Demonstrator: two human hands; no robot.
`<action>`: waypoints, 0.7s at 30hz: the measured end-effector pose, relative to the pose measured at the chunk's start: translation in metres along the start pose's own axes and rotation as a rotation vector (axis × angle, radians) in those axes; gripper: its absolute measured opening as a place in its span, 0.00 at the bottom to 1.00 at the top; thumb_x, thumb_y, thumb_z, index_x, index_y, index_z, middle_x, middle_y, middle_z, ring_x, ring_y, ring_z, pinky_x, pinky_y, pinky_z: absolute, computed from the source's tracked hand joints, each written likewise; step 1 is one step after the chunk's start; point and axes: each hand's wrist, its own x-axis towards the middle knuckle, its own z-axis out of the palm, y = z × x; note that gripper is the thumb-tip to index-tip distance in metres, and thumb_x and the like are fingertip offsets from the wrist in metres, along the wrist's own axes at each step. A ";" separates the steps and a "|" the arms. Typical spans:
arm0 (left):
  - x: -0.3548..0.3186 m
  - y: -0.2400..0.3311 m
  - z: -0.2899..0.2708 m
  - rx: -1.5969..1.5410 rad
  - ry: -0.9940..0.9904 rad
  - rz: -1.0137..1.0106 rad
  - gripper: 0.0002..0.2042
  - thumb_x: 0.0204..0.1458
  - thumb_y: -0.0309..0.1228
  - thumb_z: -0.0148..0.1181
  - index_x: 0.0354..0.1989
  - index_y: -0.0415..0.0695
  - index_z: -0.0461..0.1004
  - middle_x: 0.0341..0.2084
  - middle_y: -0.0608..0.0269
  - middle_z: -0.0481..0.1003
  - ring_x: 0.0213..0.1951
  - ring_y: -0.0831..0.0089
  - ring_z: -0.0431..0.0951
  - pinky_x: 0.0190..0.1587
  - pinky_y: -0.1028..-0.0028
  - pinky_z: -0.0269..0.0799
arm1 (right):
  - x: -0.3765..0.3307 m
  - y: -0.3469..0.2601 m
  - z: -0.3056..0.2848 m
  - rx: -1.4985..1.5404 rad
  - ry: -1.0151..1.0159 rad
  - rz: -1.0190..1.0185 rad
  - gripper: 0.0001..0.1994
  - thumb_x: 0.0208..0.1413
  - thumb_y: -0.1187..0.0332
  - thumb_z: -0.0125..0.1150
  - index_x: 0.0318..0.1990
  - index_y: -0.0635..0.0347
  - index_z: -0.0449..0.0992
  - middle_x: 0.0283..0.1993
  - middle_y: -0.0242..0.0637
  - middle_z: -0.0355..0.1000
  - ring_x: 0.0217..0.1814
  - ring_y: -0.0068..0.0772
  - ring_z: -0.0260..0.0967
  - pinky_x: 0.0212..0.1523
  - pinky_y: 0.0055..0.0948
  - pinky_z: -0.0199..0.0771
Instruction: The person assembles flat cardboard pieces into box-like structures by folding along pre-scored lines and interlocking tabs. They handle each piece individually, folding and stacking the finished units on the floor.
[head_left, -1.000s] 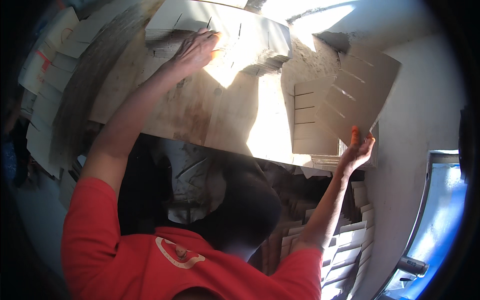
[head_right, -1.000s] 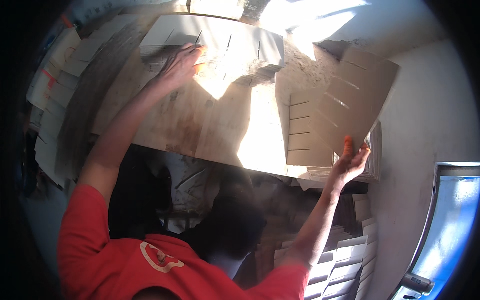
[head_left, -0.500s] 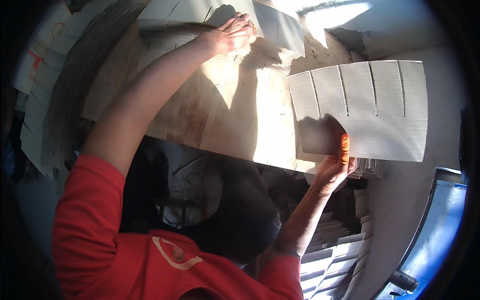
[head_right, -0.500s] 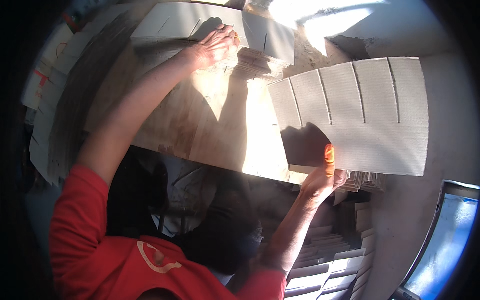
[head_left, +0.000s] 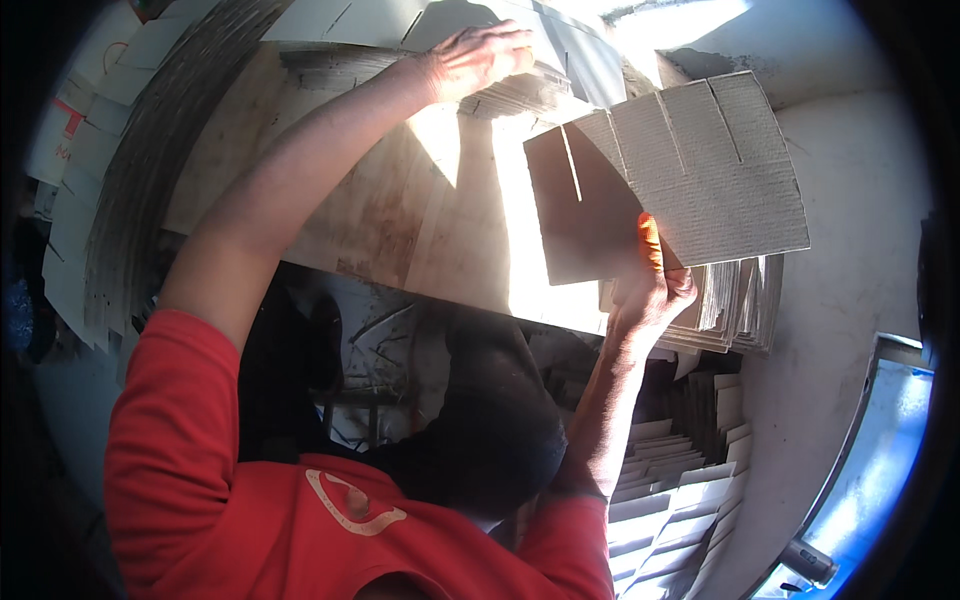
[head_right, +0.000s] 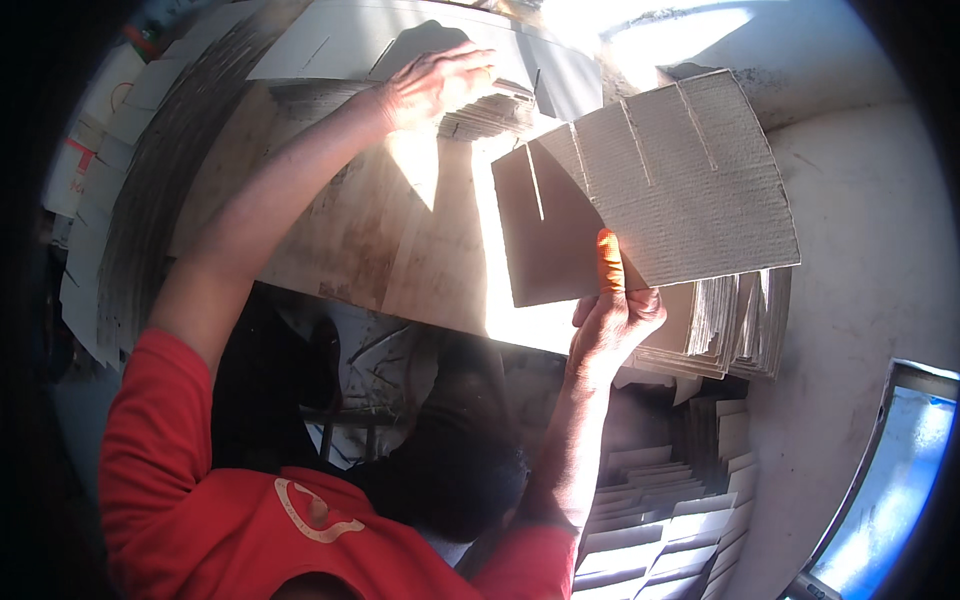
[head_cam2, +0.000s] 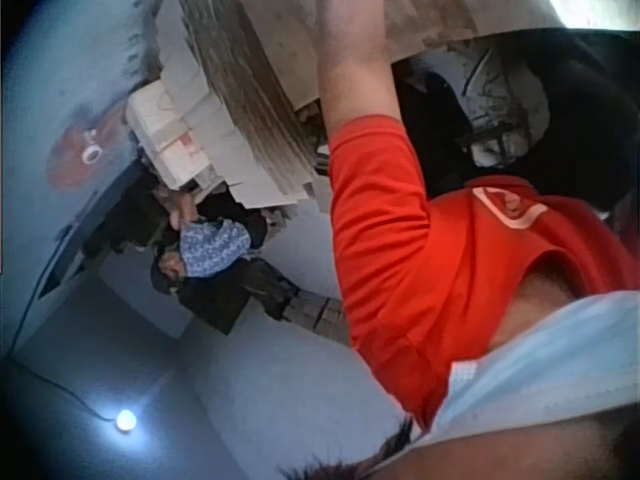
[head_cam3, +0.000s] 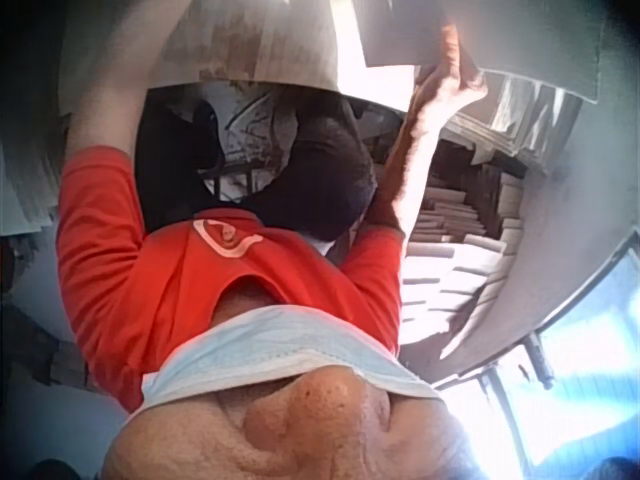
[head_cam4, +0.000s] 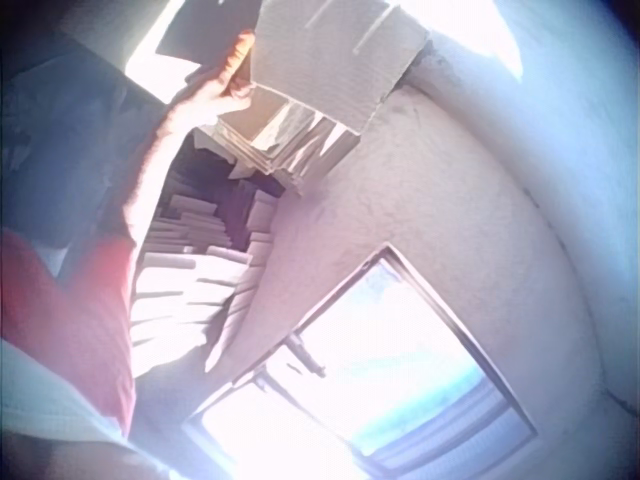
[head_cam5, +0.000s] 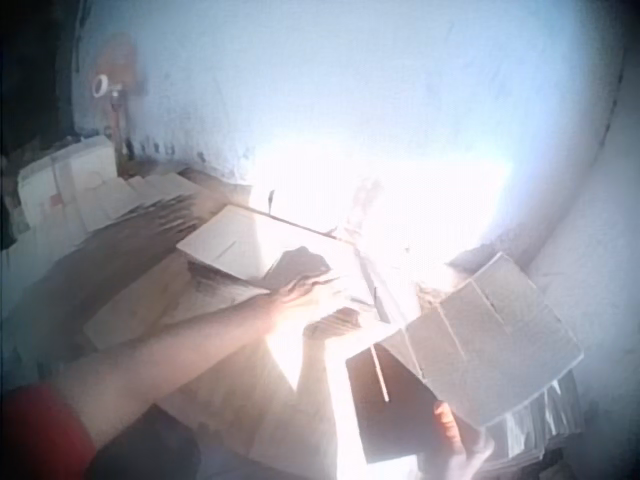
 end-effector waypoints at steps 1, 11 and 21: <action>-0.003 0.000 0.006 0.120 0.045 0.110 0.10 0.48 0.23 0.52 0.40 0.40 0.70 0.48 0.52 0.68 0.50 0.58 0.71 0.47 0.64 0.75 | 0.000 0.001 0.002 0.011 0.000 0.000 0.07 0.53 0.69 0.66 0.34 0.64 0.80 0.18 0.26 0.69 0.09 0.08 0.47 0.07 0.16 0.41; -0.026 0.036 0.022 0.107 -0.111 0.263 0.07 0.45 0.27 0.57 0.30 0.37 0.69 0.42 0.52 0.65 0.40 0.67 0.72 0.37 0.71 0.78 | -0.004 0.005 0.014 0.026 -0.030 -0.015 0.05 0.54 0.70 0.65 0.30 0.62 0.78 0.19 0.27 0.70 0.09 0.11 0.51 0.08 0.16 0.48; -0.040 0.094 0.007 0.346 0.079 0.504 0.11 0.42 0.31 0.59 0.28 0.34 0.75 0.35 0.49 0.71 0.38 0.65 0.69 0.33 0.74 0.76 | 0.001 -0.001 0.013 -0.088 -0.094 0.028 0.03 0.55 0.77 0.59 0.32 0.62 0.79 0.13 0.28 0.67 0.08 0.13 0.56 0.10 0.17 0.51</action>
